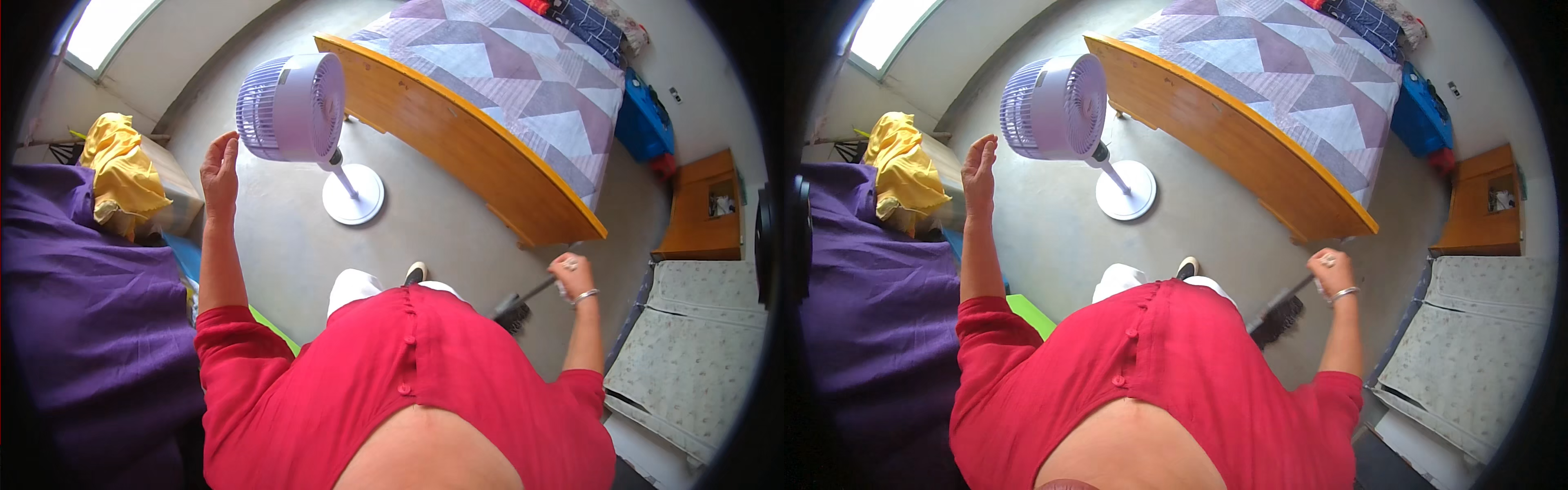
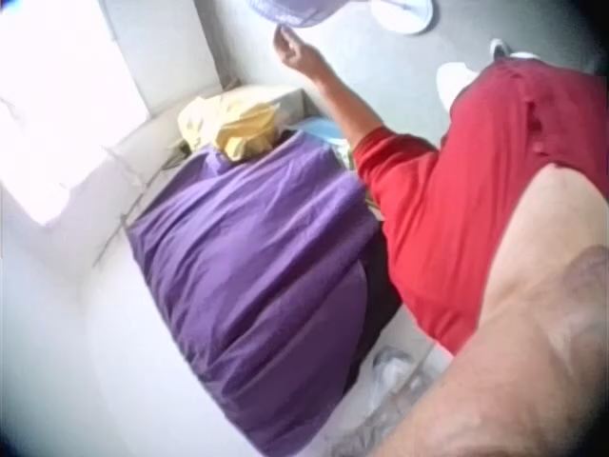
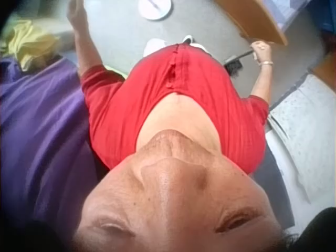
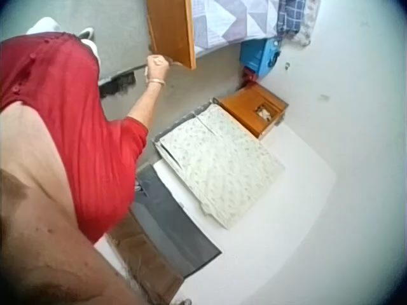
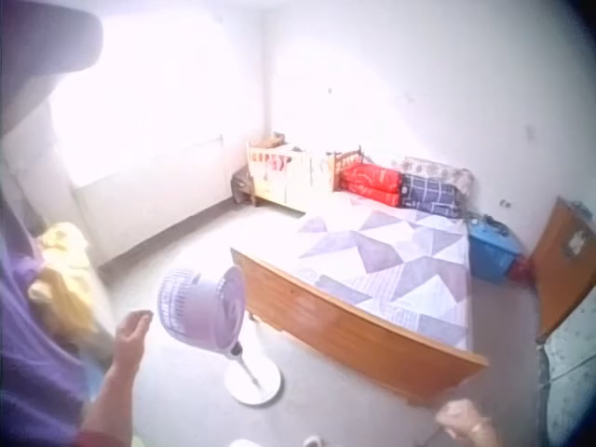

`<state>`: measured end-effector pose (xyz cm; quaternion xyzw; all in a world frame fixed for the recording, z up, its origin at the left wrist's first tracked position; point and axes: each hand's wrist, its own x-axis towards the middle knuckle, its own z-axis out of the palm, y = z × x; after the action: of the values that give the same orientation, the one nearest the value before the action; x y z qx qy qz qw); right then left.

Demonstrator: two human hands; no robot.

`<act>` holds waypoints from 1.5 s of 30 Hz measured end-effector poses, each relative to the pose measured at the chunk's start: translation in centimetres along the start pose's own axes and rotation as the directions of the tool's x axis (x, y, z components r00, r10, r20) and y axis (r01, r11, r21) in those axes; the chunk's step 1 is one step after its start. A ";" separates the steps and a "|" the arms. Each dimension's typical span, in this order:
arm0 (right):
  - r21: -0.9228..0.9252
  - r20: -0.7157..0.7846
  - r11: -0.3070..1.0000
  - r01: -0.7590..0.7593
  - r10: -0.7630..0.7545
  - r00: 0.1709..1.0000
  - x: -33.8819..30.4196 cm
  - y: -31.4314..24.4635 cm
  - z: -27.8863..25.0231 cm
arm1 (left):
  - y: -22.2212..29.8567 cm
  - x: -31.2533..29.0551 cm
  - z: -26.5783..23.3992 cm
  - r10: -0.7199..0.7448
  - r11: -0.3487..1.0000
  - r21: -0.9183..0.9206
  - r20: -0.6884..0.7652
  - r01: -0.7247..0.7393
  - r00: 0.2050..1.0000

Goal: The recorder is sweeping the floor in a bedroom and then opening the window.

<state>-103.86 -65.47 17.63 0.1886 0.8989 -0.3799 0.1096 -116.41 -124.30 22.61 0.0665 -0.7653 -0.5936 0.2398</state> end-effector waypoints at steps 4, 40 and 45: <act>-0.019 -0.140 1.000 0.018 -0.021 0.990 0.3 1.8 6.7 | -3.0 3.8 -1.1 0.046 0.993 0.103 0.027 -0.049 0.999; 0.121 -0.407 0.976 -0.182 0.216 0.887 -2.9 -2.8 15.2 | -5.9 11.8 2.4 -0.108 0.976 0.214 0.358 0.031 0.927; 0.064 -0.410 0.987 -0.148 0.161 0.898 -3.3 -3.6 16.3 | -5.9 12.8 2.9 -0.128 0.988 0.133 0.388 0.082 0.913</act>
<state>-101.47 -80.39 9.87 0.3373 0.8778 -0.3355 -0.0565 -129.97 -128.39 20.21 -0.0003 -0.8259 -0.5622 0.0439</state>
